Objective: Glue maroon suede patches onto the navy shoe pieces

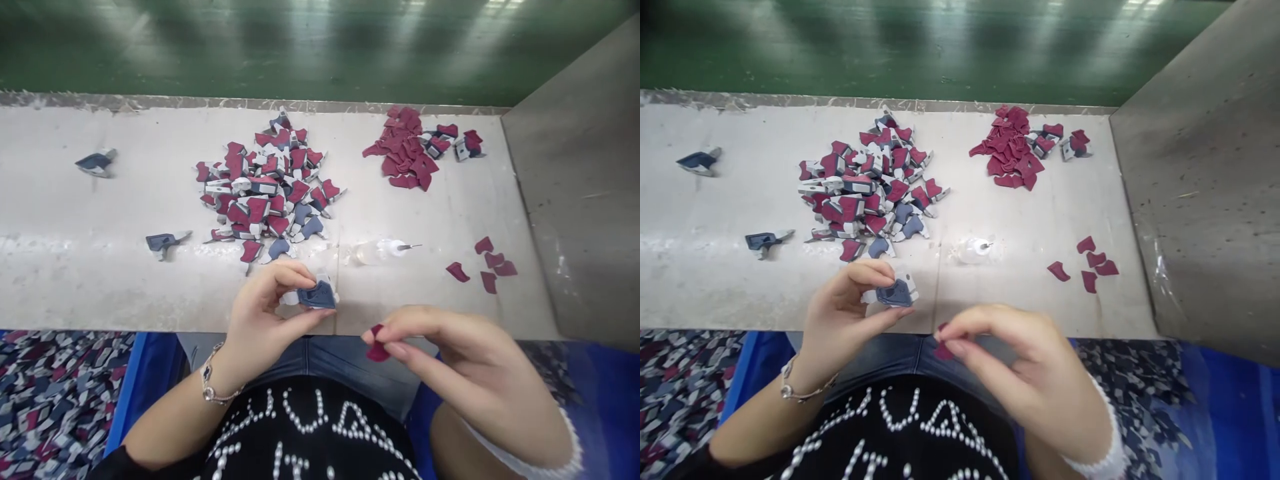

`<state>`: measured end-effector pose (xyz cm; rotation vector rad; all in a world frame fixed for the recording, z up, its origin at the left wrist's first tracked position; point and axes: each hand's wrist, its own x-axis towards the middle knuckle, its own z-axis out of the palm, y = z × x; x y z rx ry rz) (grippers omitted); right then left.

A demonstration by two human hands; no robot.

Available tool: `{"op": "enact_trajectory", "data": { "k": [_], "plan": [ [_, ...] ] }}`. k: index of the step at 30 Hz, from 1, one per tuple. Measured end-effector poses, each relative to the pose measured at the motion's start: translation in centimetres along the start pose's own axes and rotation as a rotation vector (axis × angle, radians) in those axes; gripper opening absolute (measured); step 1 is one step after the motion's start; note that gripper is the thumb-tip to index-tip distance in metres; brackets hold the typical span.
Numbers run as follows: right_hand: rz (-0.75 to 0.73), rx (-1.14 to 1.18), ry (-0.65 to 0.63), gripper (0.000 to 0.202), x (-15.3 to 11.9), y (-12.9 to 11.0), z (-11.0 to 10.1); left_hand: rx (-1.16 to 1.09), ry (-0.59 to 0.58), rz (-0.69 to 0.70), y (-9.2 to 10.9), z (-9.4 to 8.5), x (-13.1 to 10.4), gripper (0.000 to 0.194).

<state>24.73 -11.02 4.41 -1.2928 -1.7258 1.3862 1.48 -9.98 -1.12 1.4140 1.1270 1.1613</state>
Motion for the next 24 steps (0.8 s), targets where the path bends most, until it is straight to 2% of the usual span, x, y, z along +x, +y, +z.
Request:
{"op": "enact_trajectory", "data": {
  "k": [3,6,9,13,18,21,24],
  "plan": [
    [0.088,0.156,0.029,0.020,1.0,-0.4,1.7,0.051,0.051,0.041,-0.2,0.1,-0.2,0.031],
    [0.043,0.193,-0.006,0.008,2.0,-0.2,2.9,0.107,0.099,0.044,-0.4,0.0,-0.4,0.030],
    [0.021,0.188,0.042,0.007,2.9,0.2,3.7,0.118,0.115,0.050,-0.6,-0.2,-0.5,0.029],
    [0.109,0.257,0.113,0.009,3.6,0.5,4.1,0.135,0.124,0.104,-0.6,-0.4,-0.5,0.031],
    [0.181,0.308,0.116,0.010,4.0,0.3,4.2,0.154,0.130,0.209,-0.8,-0.5,-0.3,0.034],
    [0.190,0.373,0.143,0.013,4.2,0.3,4.4,0.173,0.148,0.211,-0.9,-0.4,-0.2,0.035],
    [0.198,0.441,0.110,0.015,4.5,0.5,4.6,0.218,0.137,0.229,-0.9,-0.4,-0.2,0.037]
  ]
}}
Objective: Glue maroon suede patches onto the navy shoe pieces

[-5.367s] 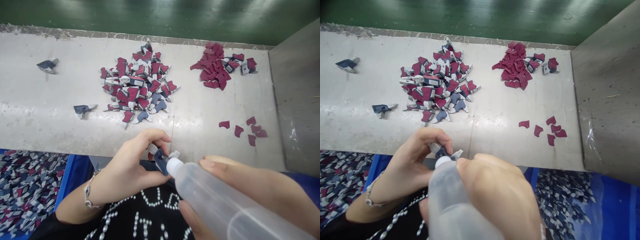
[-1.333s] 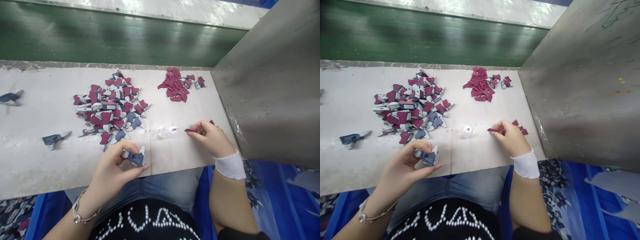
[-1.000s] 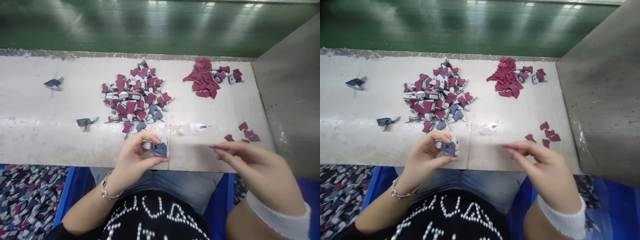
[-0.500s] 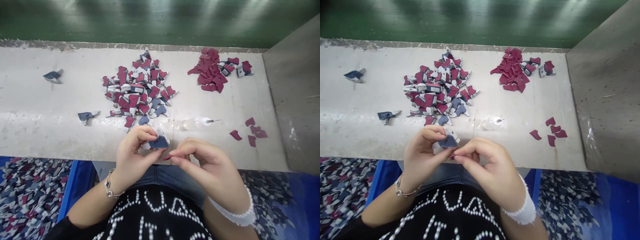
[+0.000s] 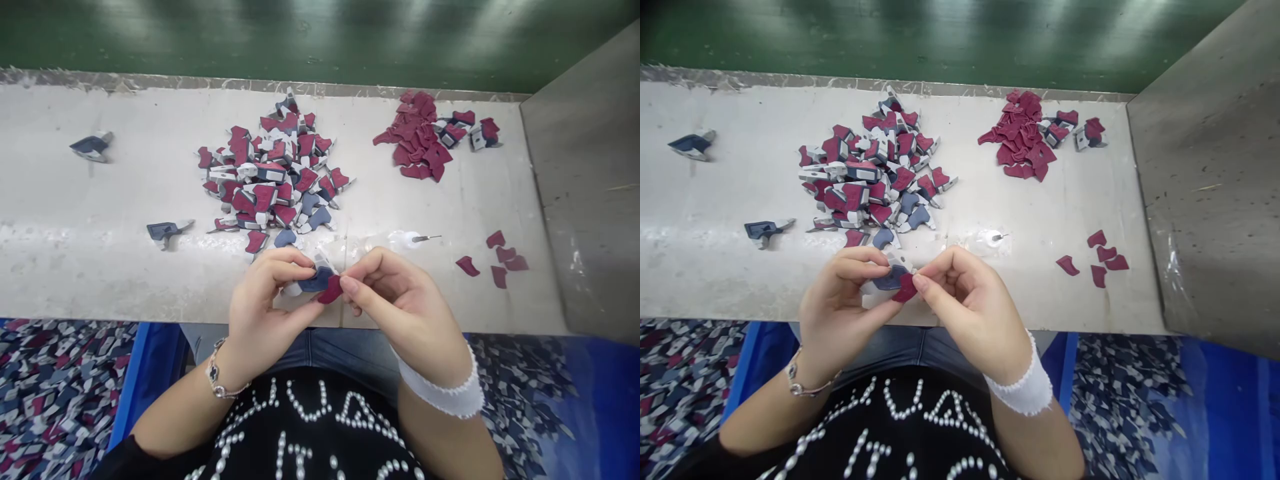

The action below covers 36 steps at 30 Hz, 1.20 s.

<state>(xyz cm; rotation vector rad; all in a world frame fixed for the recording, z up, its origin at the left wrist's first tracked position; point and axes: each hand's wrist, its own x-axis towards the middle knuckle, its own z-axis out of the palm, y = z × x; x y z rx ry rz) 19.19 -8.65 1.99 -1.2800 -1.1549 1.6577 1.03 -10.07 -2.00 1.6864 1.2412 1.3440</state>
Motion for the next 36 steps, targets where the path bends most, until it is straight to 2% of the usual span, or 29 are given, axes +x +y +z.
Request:
{"op": "enact_trajectory", "data": {
  "k": [4,10,16,20,27,32,36],
  "plan": [
    [-0.012,0.063,-0.005,0.014,0.3,0.1,0.2,0.027,-0.020,0.038,0.1,0.0,0.0,0.042],
    [0.015,0.097,0.002,0.019,0.3,-0.1,0.2,0.045,-0.010,0.069,0.1,-0.2,0.0,0.038],
    [0.010,0.039,-0.015,0.019,0.3,-0.5,0.1,0.016,-0.021,0.099,0.3,-0.4,0.1,0.038],
    [-0.008,0.016,-0.059,0.011,0.3,-0.7,-0.1,0.001,-0.054,0.100,0.5,-0.7,0.2,0.039],
    [0.015,-0.059,-0.096,0.015,0.3,-0.6,-0.1,0.047,-0.061,0.163,1.0,-0.9,0.2,0.039],
    [-0.172,-0.254,-0.057,0.010,-0.1,-0.9,0.0,0.071,-0.046,0.188,0.9,-0.9,0.0,0.041],
    [-0.285,-0.437,-0.079,0.013,-0.7,-1.1,0.5,0.025,-0.011,0.180,0.8,-0.8,0.0,0.038]
  ]
}}
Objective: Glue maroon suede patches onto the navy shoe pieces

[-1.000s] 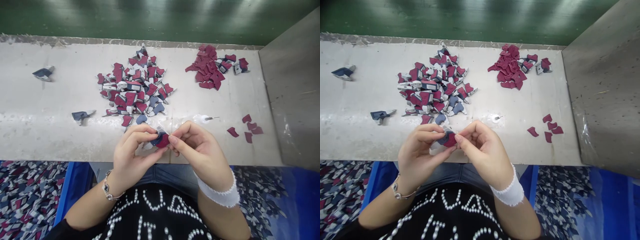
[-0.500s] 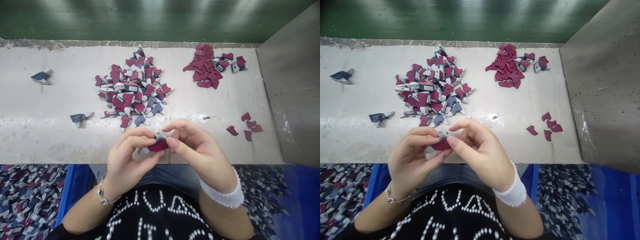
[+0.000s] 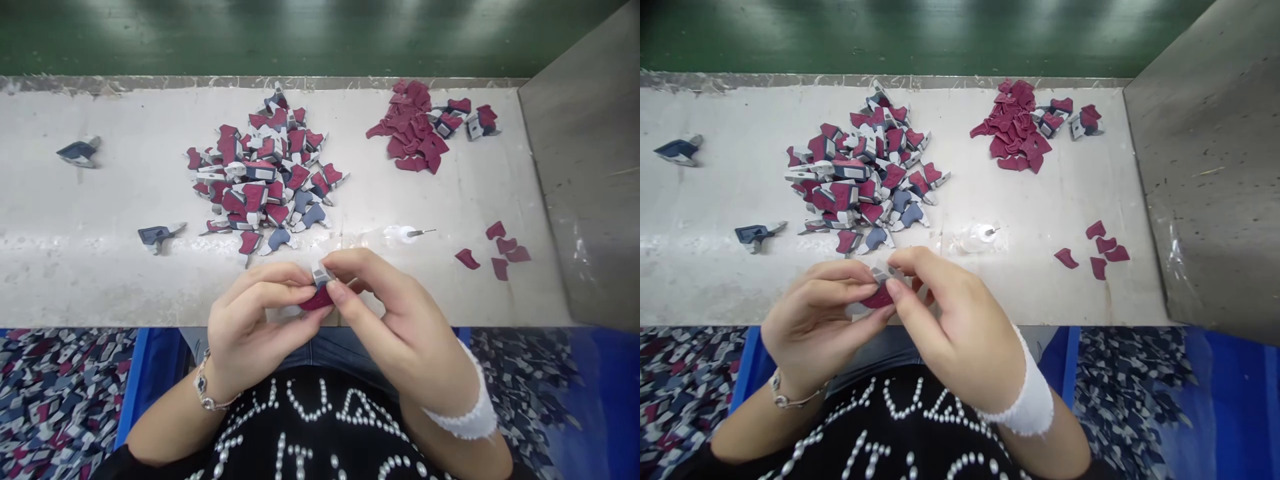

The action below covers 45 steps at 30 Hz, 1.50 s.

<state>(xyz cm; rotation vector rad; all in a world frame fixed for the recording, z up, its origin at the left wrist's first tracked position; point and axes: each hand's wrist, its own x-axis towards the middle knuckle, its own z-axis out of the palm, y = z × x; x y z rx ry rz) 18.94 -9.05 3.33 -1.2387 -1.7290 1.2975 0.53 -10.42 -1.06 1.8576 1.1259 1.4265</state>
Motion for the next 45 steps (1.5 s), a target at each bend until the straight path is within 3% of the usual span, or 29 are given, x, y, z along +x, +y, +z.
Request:
{"op": "enact_trajectory", "data": {
  "k": [4,9,14,19,24,26,33,37,41,45],
  "plan": [
    [-0.092,-0.303,0.037,0.019,-0.7,-0.6,0.5,-0.129,-0.009,-0.105,0.2,0.2,-0.2,0.034],
    [-0.216,-0.491,-0.003,0.026,-1.0,-0.8,0.5,-0.312,-0.097,-0.492,1.1,0.2,-0.2,0.040],
    [-0.297,-0.446,-0.074,0.018,-1.0,-0.5,0.0,-0.321,-0.284,-0.610,2.2,-0.4,1.0,0.023],
    [-0.394,-0.390,-0.130,0.025,-0.8,-0.2,-0.6,-0.468,-0.275,-0.702,2.4,-0.5,1.1,0.024],
    [-0.255,-0.276,-0.145,0.020,-1.0,-0.1,-0.8,-0.576,-0.314,-0.824,1.8,-0.4,0.7,0.028],
    [-0.217,-0.256,-0.133,0.024,-1.2,-0.1,-0.6,-0.601,-0.326,-0.836,1.6,-0.4,0.7,0.027],
    [-0.331,-0.373,-0.113,0.033,-1.7,0.1,-0.2,-0.588,-0.257,-0.737,1.3,0.1,0.4,0.024],
    [-0.249,-0.388,-0.110,0.029,-1.6,0.4,-0.1,-0.457,-0.293,-0.781,1.4,0.1,0.3,0.020],
    [-0.263,-0.354,-0.048,0.027,-0.7,0.6,0.2,-0.390,-0.345,-0.801,1.8,0.0,0.9,0.020],
    [-0.303,-0.357,0.019,0.029,0.0,0.0,-0.5,-0.278,-0.328,-0.616,2.0,-0.5,2.9,0.019]
  ]
}}
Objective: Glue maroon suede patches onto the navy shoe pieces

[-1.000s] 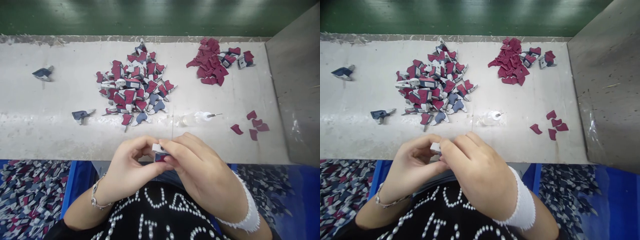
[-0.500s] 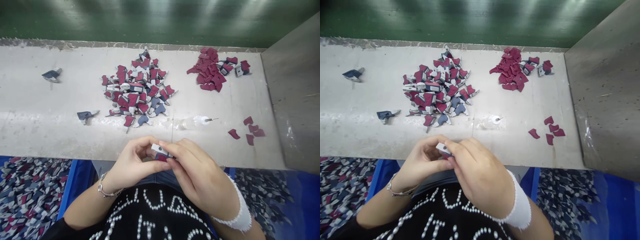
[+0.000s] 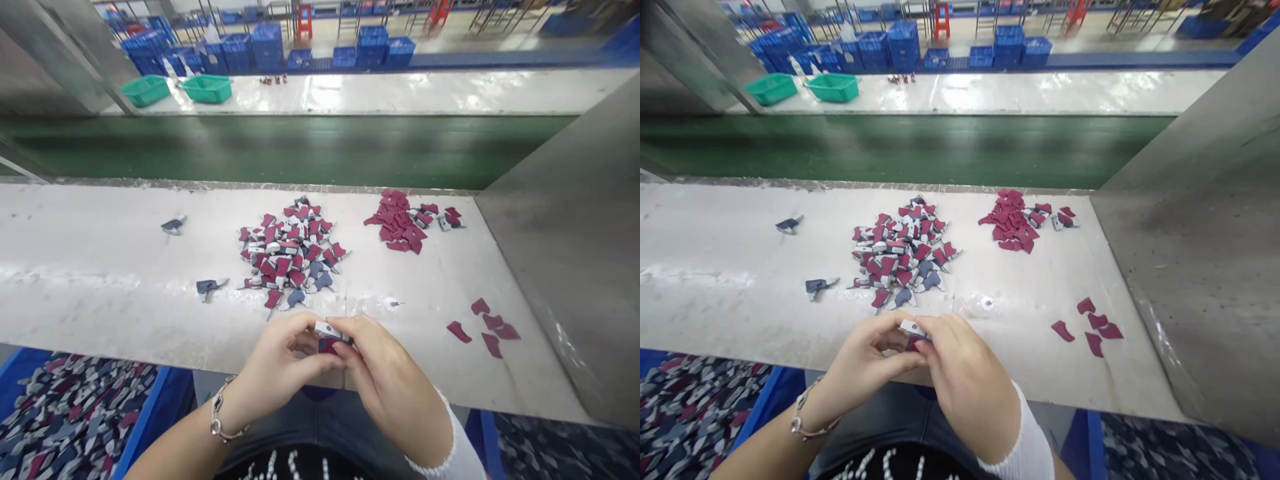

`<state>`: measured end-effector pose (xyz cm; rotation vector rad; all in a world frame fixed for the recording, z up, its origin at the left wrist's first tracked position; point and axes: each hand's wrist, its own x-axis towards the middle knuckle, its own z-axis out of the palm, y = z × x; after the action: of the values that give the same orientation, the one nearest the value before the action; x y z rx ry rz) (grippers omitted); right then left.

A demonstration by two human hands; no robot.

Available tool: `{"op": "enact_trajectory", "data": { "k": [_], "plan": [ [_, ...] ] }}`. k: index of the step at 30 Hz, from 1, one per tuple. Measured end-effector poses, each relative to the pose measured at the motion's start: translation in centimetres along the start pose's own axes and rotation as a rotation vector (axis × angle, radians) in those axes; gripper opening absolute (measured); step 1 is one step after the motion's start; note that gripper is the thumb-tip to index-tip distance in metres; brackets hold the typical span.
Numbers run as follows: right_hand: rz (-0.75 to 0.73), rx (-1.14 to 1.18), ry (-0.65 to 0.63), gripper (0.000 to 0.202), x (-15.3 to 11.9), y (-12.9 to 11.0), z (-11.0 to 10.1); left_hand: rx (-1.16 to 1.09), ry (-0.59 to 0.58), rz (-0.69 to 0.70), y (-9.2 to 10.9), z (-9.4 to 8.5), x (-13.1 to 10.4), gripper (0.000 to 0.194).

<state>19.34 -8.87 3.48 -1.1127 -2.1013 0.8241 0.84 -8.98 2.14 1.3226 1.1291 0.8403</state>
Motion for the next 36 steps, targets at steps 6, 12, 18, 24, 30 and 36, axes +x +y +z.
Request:
{"op": "enact_trajectory", "data": {
  "k": [6,12,18,24,30,36],
  "plan": [
    [0.234,-0.129,0.165,0.030,-2.4,0.9,-4.0,0.755,0.463,0.209,2.0,-3.8,5.3,0.052],
    [0.485,-0.098,0.282,0.049,-2.6,6.9,-4.1,0.973,0.621,0.146,1.0,-9.3,5.8,0.035],
    [0.451,0.084,0.095,0.036,-0.6,9.3,-1.2,0.947,0.634,-0.115,-3.8,-15.1,-0.2,0.028],
    [0.514,0.182,0.087,0.052,-1.6,6.4,-1.9,0.714,0.629,-0.158,-4.0,-14.0,-1.8,0.029],
    [0.407,0.306,0.261,0.029,-2.9,3.3,-2.7,0.072,0.308,-0.061,-1.8,-7.3,-0.9,0.032],
    [0.436,0.394,0.319,0.027,-2.9,2.1,-3.6,-0.361,0.058,-0.135,-2.6,-2.5,0.4,0.029]
  ]
}}
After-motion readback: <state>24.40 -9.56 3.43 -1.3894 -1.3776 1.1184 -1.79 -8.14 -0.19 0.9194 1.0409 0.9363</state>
